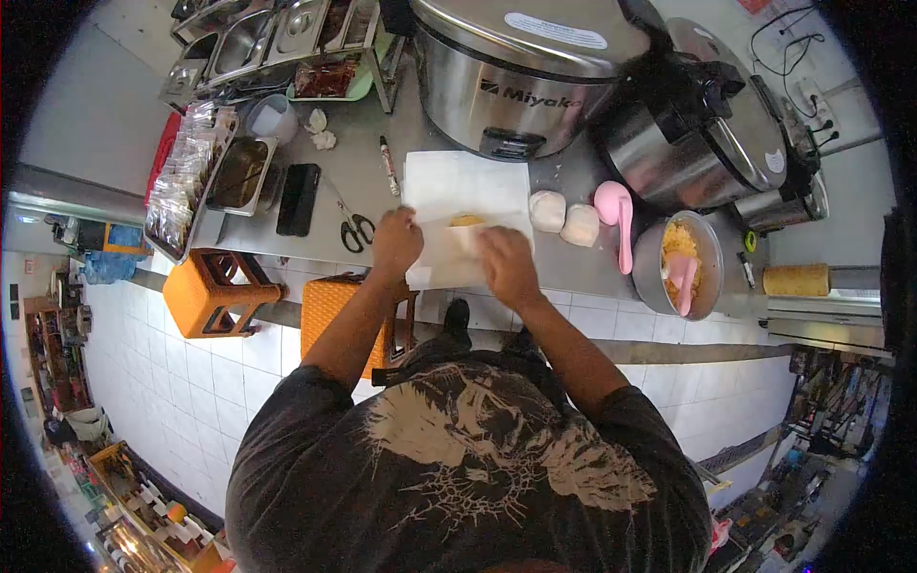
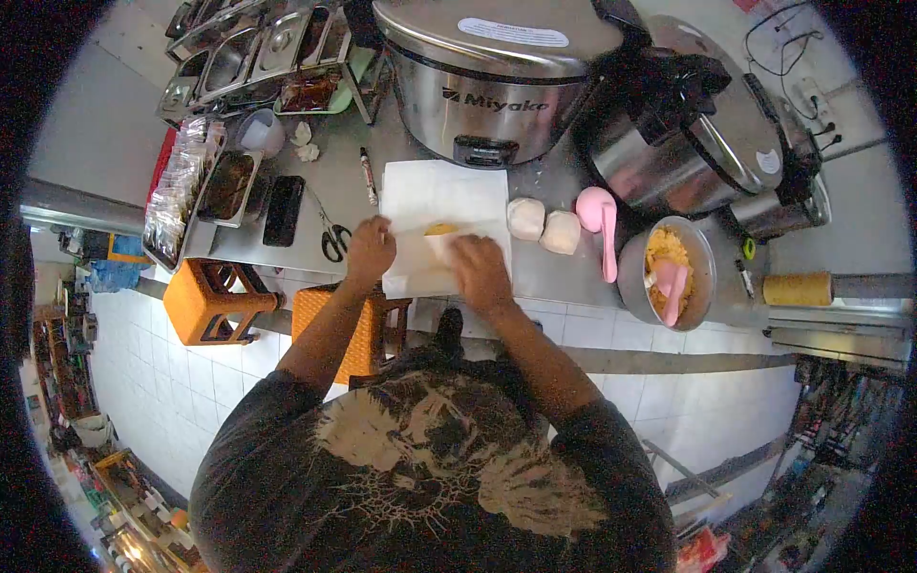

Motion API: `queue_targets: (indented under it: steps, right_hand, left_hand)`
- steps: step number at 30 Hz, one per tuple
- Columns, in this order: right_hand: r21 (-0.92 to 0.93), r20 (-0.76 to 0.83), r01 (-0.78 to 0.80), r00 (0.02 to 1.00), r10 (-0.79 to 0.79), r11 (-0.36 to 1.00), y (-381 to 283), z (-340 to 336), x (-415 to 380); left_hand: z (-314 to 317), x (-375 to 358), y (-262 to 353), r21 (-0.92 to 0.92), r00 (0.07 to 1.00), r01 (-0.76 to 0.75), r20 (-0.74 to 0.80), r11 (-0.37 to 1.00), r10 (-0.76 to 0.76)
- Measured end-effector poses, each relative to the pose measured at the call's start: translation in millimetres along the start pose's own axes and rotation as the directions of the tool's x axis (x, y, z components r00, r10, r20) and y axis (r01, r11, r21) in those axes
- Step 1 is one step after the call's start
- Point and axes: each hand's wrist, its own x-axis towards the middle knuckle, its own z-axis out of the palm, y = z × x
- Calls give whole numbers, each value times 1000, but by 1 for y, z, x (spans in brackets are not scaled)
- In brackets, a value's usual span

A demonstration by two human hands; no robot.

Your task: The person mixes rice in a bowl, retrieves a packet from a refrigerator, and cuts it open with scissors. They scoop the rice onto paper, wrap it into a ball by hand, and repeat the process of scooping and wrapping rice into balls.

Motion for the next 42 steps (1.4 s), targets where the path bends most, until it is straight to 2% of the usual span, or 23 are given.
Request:
queue_targets:
  steps: [1, 3, 5, 8, 9, 12, 14, 15, 17, 18, 20, 21, 22, 24, 27, 30, 33, 36, 38, 39, 41, 42]
  right_hand:
    - [40, 47, 109, 993, -111, 993, -7, 3, -3]
    - [-5, 92, 52, 994, -51, 999, -15, 11, -4]
    - [-50, 95, 54, 994, -50, 997, -16, 11, -4]
    - [108, 30, -53, 998, 50, 993, 10, 17, 5]
    - [114, -29, -127, 991, 131, 985, 19, 13, 10]
    - [68, -156, -345, 923, 351, 936, 63, 5, 21]
    - [34, -140, -347, 927, 349, 937, 74, -5, 25]
    - [-3, -81, -366, 928, 365, 931, 74, -9, 29]
    - [-83, 39, -401, 913, 405, 912, 73, -16, 36]
    - [-88, 48, -350, 934, 355, 933, 67, -20, 42]
    - [-97, 65, -242, 966, 249, 965, 47, -28, 61]
    - [-50, 73, -100, 992, 103, 994, 40, -28, 71]
    - [-68, 99, 31, 995, -24, 997, 38, -24, 84]
    - [-96, 157, 289, 949, -272, 953, 39, -17, 112]
    - [-173, 301, 364, 904, -302, 915, 57, 0, 130]
    - [-227, 570, 138, 821, 16, 964, 61, -21, 145]
    - [-471, 601, 287, 796, 65, 834, 70, -41, 139]
    - [-466, 471, 259, 882, -10, 846, 69, -55, 124]
    - [-147, 353, 313, 903, -246, 938, 64, -39, 129]
    - [14, 255, 355, 903, -347, 935, 61, -31, 135]
    - [-31, 411, 273, 880, -237, 961, 55, -18, 142]
    - [-96, 494, 181, 862, -110, 979, 54, -19, 144]
  left_hand:
    - [-3, 13, 8, 41, 998, -52, 43, 998, 50]
    - [-2, 48, 26, 111, 981, -162, 127, 981, 147]
    - [7, 70, 33, 253, 964, -194, 227, 948, 137]
    - [18, 103, 25, 422, 911, -277, 400, 863, 97]
    - [21, 110, 22, 467, 885, -315, 460, 827, 78]
    - [15, 122, 24, 430, 829, -369, 553, 824, 83]
    - [-12, 123, 43, 326, 806, -323, 587, 888, 78]
    - [-23, 120, 50, 272, 792, -297, 605, 916, 77]
    - [-24, 113, 40, 31, 830, -267, 515, 963, 214]
    - [-26, 111, 36, -92, 847, -261, 455, 961, 274]
    - [-34, 102, 38, -178, 830, -367, 380, 913, 408]
    - [-42, 98, 43, -218, 815, -395, 365, 892, 450]
    - [-47, 93, 47, -257, 798, -422, 351, 869, 491]
    - [-54, 85, 54, -209, 780, -448, 383, 869, 494]
    - [-63, 77, 53, -200, 748, -507, 381, 838, 543]
    - [-63, 65, 46, -168, 857, -381, 304, 909, 415]
    - [-54, 61, 21, -141, 895, -359, 229, 923, 383]
    - [-57, 52, 19, -160, 907, -345, 196, 925, 372]
    - [-55, 45, 22, -196, 906, -366, 148, 910, 396]
    - [-55, 46, 25, -210, 903, -381, 122, 900, 411]
    - [-53, 49, 29, -218, 895, -411, 89, 885, 437]
    - [-55, 47, 31, -219, 895, -417, 73, 882, 441]
